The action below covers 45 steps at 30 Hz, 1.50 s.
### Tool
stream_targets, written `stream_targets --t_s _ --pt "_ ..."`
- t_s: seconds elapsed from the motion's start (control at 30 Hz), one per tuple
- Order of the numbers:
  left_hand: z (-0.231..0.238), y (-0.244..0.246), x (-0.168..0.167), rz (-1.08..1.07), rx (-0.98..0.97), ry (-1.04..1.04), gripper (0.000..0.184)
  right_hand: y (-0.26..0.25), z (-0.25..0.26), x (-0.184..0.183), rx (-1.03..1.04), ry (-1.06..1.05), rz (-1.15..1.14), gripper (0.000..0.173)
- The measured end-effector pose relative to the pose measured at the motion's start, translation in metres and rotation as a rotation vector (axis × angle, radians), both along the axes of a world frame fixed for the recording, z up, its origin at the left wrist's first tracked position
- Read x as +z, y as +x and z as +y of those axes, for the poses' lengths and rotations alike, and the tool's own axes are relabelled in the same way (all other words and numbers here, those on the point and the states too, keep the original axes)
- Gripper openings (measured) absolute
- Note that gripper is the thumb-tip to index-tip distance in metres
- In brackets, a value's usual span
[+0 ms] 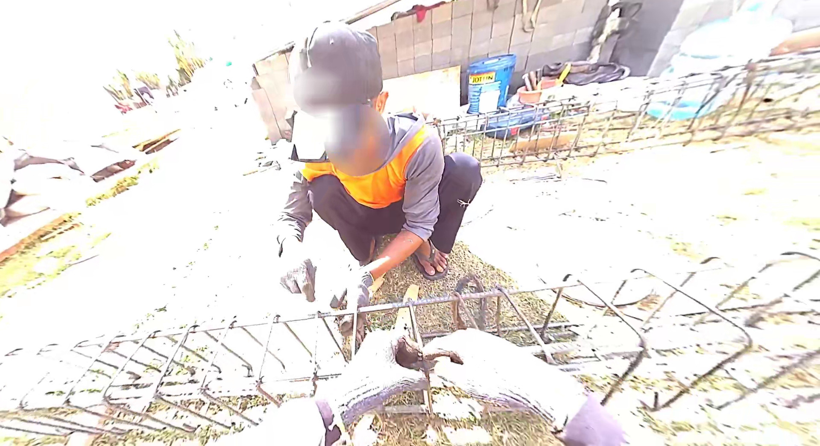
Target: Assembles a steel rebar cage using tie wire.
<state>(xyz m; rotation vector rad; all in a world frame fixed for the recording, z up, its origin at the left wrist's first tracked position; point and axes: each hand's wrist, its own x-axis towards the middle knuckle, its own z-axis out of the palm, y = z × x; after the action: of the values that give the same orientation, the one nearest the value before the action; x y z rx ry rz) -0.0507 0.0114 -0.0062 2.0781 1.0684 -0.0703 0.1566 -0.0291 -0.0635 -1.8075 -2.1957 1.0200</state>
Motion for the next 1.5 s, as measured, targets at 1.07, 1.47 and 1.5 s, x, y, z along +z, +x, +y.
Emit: stream_targets --t_s 1.07,1.47,1.5 --pt "0.022 -0.005 -0.085 -0.273 0.11 0.166 0.019 0.0 0.04 0.025 -0.031 -0.046 -0.328 0.038" --pt "0.032 -0.002 -0.083 -0.245 0.085 0.107 0.019 0.0 0.033 -0.005 -0.018 0.409 -0.323 0.015" --pt "0.032 -0.002 -0.083 -0.245 0.085 0.106 0.019 -0.003 0.026 -0.008 0.005 0.441 -0.33 0.018"
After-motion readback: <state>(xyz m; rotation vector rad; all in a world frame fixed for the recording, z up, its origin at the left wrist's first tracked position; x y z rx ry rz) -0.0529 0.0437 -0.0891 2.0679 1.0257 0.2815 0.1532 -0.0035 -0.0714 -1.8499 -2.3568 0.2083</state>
